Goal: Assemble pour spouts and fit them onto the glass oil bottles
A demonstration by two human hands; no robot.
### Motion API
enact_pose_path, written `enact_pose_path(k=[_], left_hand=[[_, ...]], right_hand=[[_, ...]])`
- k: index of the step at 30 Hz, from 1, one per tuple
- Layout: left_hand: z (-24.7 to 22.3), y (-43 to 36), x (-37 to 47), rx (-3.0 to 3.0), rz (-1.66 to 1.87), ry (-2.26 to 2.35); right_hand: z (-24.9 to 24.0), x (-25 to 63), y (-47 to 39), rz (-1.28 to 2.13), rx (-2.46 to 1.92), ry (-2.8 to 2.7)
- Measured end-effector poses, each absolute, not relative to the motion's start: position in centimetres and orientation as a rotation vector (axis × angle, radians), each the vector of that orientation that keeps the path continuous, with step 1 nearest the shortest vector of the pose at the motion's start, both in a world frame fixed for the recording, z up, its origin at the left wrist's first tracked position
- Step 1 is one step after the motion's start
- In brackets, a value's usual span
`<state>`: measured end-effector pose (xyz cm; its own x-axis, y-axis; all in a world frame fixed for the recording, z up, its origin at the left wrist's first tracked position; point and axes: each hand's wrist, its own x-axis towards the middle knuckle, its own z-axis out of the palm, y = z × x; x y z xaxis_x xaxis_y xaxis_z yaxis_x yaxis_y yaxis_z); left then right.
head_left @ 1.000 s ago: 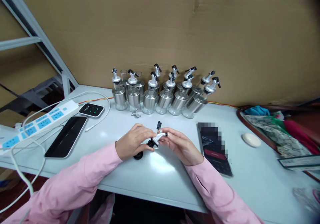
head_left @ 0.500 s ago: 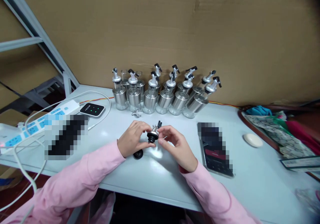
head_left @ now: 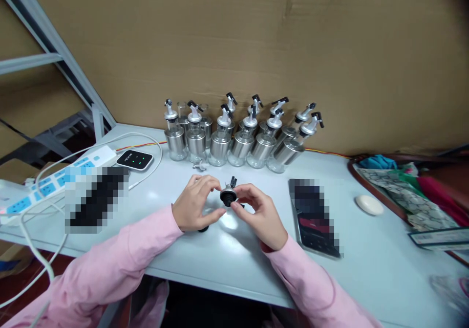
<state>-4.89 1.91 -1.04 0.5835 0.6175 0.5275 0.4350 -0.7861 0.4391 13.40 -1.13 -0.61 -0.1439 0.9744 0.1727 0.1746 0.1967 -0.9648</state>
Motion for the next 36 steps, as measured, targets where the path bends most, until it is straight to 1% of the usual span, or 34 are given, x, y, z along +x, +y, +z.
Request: enact_pose_path(k=[6,9,15,30,36], left_hand=[[-0.64,1.89,-4.72,2.621,0.682,0.965],[-0.61,1.89,-4.60,2.643,0.609,0.975],[-0.78,1.93,-4.61,2.626,0.605,0.958],[-0.57,1.52,-4.34,2.562,0.692,0.967],[-0.66,1.54,-4.30,2.546,0.724,0.941]], right_hand=[[-0.68,13.37,-1.05,1.153,-1.138,-1.519],[-0.81,13.35,-1.05,1.209,-1.138,-1.505],[-0.78,13.35,-1.18,1.258,-1.100,-1.527],[-0.41,13.13,-1.43,1.054,-1.095,-1.733],[-0.81,13.07,-1.52,1.055,-1.122,-1.759]])
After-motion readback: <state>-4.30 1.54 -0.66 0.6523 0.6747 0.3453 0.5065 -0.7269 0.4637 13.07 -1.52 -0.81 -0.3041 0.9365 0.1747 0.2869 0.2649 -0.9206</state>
